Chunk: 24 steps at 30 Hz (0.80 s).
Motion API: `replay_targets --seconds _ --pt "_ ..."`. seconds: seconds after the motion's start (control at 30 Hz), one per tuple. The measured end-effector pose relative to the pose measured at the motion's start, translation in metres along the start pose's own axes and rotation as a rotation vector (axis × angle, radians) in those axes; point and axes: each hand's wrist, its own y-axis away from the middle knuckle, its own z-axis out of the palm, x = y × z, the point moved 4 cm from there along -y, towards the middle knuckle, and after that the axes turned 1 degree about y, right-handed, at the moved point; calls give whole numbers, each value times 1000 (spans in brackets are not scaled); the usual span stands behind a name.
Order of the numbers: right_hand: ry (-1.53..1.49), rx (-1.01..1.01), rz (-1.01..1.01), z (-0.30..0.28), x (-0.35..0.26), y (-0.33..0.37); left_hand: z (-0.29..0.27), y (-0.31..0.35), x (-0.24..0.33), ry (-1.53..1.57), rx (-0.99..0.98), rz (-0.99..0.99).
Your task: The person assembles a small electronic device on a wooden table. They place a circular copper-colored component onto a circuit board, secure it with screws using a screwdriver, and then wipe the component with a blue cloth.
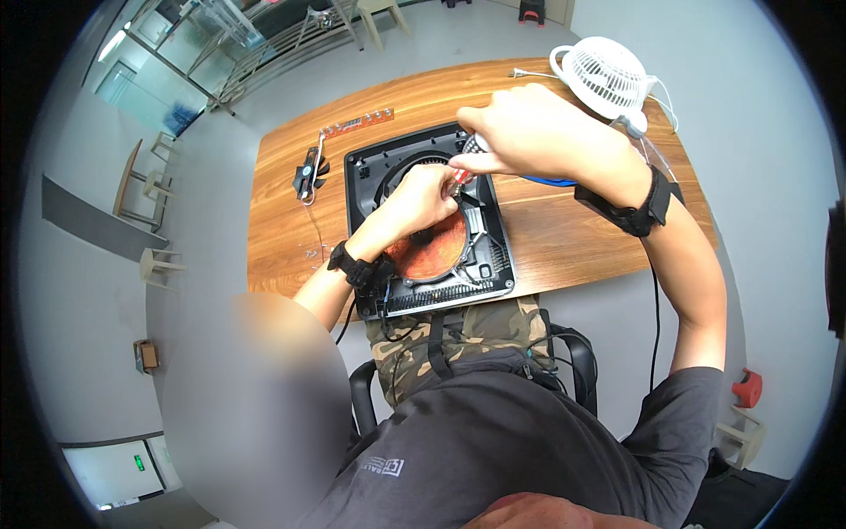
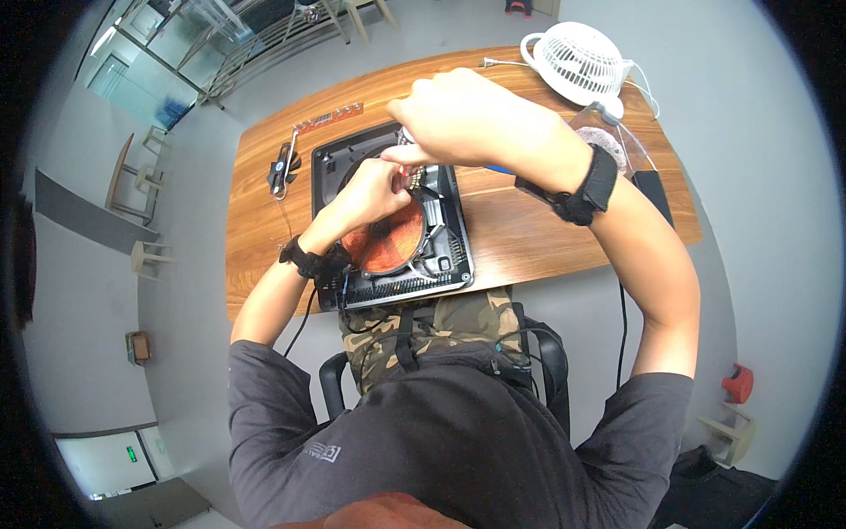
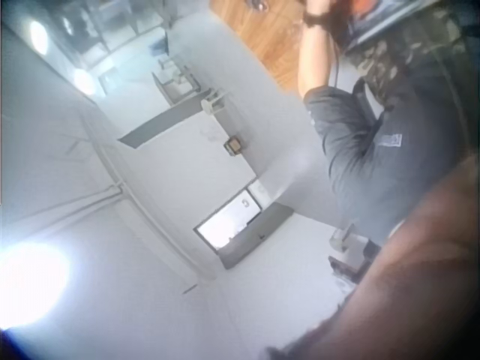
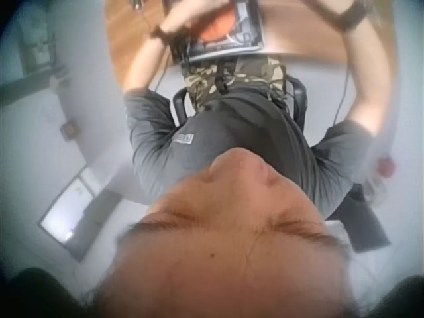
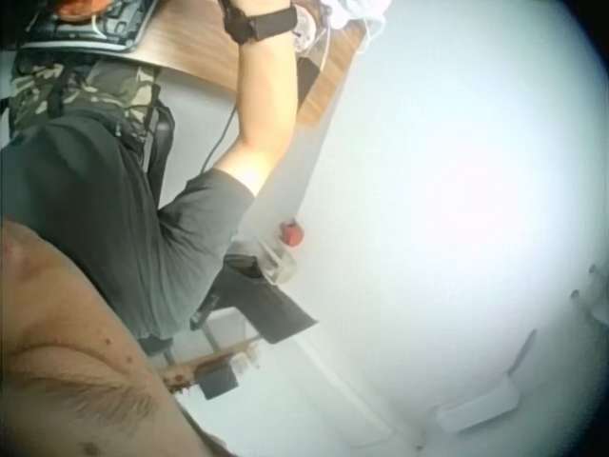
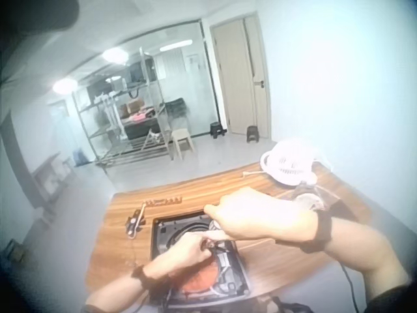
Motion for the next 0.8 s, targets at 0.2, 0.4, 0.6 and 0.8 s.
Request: replay_targets --seconds 0.2,0.4,0.6,0.8 --pt "-1 46 -6 -2 -6 -10 0 0 2 -25 -66 -81" --pt "-12 50 72 -5 6 -6 -5 16 -24 -118 38 92" --pt "-20 15 84 11 18 -3 12 27 -33 -234 -195 4" --pt "-44 12 65 19 16 -4 12 25 -36 -163 -216 6"
